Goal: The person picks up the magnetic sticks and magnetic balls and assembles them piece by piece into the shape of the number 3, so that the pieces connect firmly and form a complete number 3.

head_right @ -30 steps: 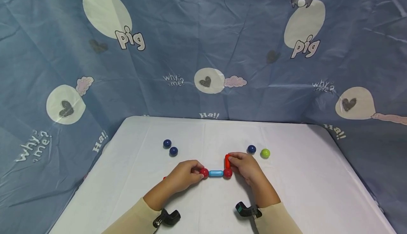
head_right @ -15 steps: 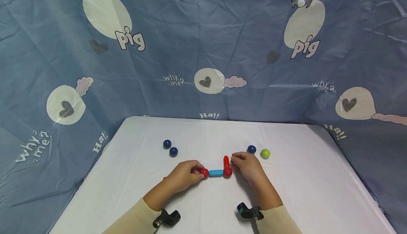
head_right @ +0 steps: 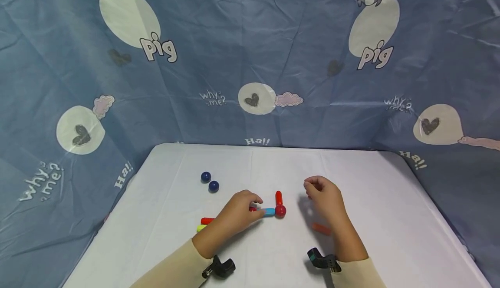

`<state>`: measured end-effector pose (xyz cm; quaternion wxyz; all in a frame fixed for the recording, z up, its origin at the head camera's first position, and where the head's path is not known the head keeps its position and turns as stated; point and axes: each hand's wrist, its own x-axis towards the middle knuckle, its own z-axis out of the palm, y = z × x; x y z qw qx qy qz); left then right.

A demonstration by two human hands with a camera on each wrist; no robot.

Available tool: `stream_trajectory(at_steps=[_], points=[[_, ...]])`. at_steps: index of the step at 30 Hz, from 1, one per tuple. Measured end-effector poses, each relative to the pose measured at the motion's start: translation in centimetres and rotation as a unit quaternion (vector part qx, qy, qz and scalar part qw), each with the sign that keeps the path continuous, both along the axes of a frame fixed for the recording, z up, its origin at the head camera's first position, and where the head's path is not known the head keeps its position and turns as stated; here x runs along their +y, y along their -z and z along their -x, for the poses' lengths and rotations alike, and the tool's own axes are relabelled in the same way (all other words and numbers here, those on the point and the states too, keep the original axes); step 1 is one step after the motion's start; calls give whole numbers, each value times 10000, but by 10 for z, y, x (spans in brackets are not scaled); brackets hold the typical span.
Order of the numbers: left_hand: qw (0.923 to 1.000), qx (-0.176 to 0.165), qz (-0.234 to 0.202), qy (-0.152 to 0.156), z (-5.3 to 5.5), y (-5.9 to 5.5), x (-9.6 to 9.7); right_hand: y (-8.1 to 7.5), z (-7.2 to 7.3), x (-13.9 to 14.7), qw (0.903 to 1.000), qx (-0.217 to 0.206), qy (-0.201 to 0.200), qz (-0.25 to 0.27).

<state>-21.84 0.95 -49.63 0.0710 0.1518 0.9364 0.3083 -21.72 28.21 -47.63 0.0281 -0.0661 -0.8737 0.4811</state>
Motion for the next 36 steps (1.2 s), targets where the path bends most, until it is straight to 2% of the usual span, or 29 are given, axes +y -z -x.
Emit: stream_trajectory(at_steps=[3,7,10,13,16,20,27,31,36], points=[[9995,107,270,120,0,1,16,2,-2,8,9994,92,284,-194],[9959,441,759,202,1,5,32,6,-2,17,9961,178,694,-512],[9933,555,1016,66,2,7,39,9,1,24,9916,298,969,-805],[9923,510,1122,-97,2,6,43,12,3,30,9888,274,1112,-955],[9935,387,1068,-105,1,6,45,16,4,35,9898,32,1097,-904],[9956,209,915,-71,-1,7,46,23,2,40,9924,-247,888,-818],[9967,340,738,-21,-1,8,46,32,3,45,9946,-280,569,-825],[9970,347,689,19,0,8,46,35,3,45,9947,-381,642,-711],[9967,455,663,91,-1,8,46,38,4,43,9925,-474,960,-583]])
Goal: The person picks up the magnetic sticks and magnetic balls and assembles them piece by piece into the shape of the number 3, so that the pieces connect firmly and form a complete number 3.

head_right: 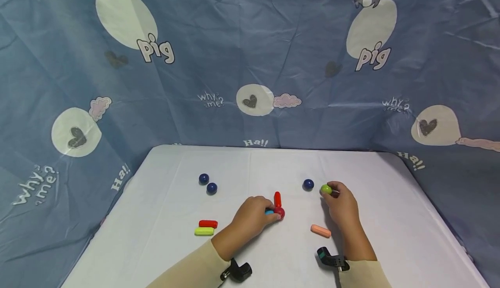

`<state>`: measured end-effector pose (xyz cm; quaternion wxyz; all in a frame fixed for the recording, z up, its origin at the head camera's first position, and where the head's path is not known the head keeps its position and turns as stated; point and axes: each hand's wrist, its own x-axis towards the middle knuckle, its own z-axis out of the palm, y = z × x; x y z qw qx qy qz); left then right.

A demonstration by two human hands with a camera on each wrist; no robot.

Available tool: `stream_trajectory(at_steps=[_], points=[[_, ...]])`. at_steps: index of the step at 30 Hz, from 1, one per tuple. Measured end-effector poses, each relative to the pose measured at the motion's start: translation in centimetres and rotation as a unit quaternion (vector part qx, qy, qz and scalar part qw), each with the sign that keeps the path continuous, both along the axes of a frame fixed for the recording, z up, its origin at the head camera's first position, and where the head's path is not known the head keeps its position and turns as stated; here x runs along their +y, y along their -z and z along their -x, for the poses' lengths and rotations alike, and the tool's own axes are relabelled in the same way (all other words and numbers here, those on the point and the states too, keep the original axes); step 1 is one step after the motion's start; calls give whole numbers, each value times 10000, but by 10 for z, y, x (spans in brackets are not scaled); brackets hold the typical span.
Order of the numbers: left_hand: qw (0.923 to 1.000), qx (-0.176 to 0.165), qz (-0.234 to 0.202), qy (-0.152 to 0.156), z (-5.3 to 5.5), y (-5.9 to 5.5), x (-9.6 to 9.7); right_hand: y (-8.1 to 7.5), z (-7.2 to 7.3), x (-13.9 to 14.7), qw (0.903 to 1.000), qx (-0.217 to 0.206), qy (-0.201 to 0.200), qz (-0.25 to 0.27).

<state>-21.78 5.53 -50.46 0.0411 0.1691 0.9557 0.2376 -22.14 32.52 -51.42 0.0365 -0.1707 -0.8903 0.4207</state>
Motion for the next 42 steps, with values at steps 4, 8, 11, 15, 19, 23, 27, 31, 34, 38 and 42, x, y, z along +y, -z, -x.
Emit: stream_trajectory(at_steps=[4,8,11,15,19,23,27,31,34,38,42], points=[[10000,71,48,9,-1,-1,0,1,1,-1,9999,8,115,-33],[9999,142,88,33,-2,-1,-1,2,2,1,9999,-39,46,-142],[9998,189,63,70,-3,-1,-2,2,2,2,9998,-65,-27,-192],[9996,246,12,117,-2,2,-2,2,1,0,9997,8,-175,-142],[9995,286,1,150,-2,4,-3,-2,1,-3,9990,177,-390,-141],[9994,281,29,182,-1,4,-3,-7,0,-8,9983,258,-502,-125],[9995,257,34,184,-1,4,-2,-12,-1,-13,9978,291,-586,-52],[9996,228,-1,195,0,3,-2,-16,0,-16,9955,380,-863,25],[9995,249,-1,219,0,2,-2,-18,2,-21,9929,417,-1112,102],[9993,273,-2,235,1,4,-3,-21,5,-33,9900,449,-1332,149],[9994,248,-26,257,1,5,-3,-21,7,-43,9871,434,-1532,141]])
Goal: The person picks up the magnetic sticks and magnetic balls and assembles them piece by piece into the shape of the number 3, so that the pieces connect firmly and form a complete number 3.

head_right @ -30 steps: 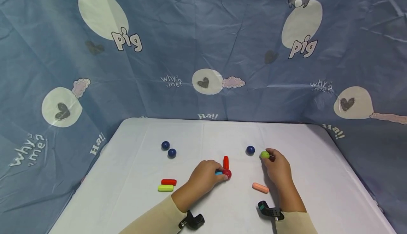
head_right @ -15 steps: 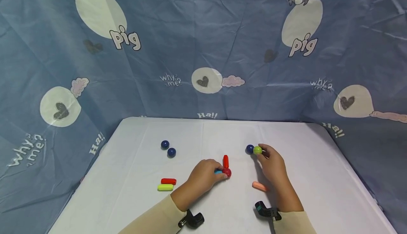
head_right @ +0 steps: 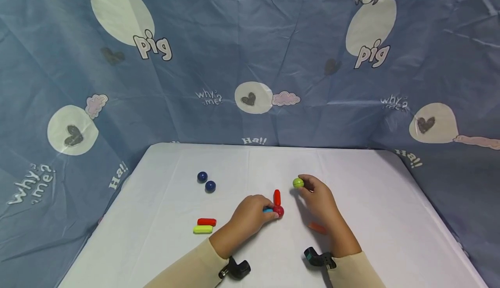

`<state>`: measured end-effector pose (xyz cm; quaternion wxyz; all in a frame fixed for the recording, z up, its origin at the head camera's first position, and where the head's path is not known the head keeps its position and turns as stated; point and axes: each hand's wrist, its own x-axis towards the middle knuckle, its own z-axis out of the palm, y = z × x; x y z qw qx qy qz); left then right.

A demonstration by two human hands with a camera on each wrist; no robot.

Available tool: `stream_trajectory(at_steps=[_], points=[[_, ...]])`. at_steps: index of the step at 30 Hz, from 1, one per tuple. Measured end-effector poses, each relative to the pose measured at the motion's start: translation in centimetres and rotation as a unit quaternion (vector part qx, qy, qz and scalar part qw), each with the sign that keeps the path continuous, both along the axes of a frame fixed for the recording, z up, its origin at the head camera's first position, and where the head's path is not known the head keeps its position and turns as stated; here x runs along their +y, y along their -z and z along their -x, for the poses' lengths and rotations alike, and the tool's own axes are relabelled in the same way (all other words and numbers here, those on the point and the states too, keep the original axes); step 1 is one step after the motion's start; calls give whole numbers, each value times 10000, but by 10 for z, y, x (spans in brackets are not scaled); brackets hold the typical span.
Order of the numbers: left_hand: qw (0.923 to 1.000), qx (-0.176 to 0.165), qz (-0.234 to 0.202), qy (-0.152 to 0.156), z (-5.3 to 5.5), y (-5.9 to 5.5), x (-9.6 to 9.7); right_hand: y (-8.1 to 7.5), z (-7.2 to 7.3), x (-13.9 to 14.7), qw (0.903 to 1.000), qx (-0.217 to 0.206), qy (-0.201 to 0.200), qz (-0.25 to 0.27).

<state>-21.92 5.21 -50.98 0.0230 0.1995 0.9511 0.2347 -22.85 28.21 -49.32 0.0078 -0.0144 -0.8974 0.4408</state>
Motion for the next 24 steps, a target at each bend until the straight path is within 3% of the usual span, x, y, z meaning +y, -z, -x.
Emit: stream_trajectory(at_steps=[6,24], points=[[9999,103,-14,110,0,0,-2,2,5,-13,9997,-79,-213,-29],[9995,233,-14,220,1,0,-2,15,24,-32,9987,-443,-248,-40]])
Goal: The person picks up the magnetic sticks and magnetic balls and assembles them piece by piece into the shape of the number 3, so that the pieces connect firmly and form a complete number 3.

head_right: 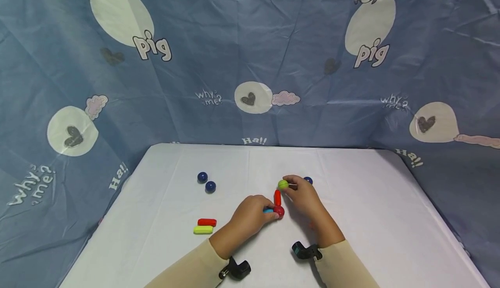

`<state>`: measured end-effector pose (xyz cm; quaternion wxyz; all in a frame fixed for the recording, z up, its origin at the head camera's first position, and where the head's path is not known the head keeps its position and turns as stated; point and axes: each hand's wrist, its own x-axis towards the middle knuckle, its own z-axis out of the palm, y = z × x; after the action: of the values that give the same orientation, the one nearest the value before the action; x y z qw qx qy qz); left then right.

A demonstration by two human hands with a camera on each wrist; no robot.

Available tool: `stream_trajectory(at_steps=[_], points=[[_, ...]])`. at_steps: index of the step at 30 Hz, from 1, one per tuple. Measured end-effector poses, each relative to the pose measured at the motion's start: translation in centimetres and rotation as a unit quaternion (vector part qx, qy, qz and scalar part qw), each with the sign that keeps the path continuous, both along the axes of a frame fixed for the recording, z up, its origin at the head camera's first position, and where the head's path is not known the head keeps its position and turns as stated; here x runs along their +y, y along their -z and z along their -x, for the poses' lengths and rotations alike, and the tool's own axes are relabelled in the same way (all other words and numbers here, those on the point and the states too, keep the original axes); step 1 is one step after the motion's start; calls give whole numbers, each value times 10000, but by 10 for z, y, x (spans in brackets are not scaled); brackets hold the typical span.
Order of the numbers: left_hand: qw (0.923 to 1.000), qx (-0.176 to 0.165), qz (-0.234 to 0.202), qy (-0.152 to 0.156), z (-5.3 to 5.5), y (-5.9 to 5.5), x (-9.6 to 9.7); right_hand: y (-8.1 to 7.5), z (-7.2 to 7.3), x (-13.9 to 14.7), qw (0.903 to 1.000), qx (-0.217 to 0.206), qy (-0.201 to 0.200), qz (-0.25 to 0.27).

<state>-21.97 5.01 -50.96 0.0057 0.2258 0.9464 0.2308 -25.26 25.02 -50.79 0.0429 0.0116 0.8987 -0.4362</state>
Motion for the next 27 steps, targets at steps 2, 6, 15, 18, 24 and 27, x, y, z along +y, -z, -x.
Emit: stream_trajectory(at_steps=[2,6,15,18,24,27], points=[[10000,-21,-51,-3,0,0,0,2,0,-1,10000,-57,-11,10],[9999,-2,-142,22,-1,-1,-1,4,-1,-2,9999,-117,31,117],[9999,31,-151,51,-1,0,-1,3,-2,-6,9982,-324,161,483],[9998,12,-189,66,-1,-1,-1,4,0,-8,9985,-284,182,435],[9998,-21,-161,113,-1,-1,-2,8,1,-9,9988,-213,185,404],[9998,-61,-153,137,-2,-1,-2,9,1,-7,9982,-320,135,485]])
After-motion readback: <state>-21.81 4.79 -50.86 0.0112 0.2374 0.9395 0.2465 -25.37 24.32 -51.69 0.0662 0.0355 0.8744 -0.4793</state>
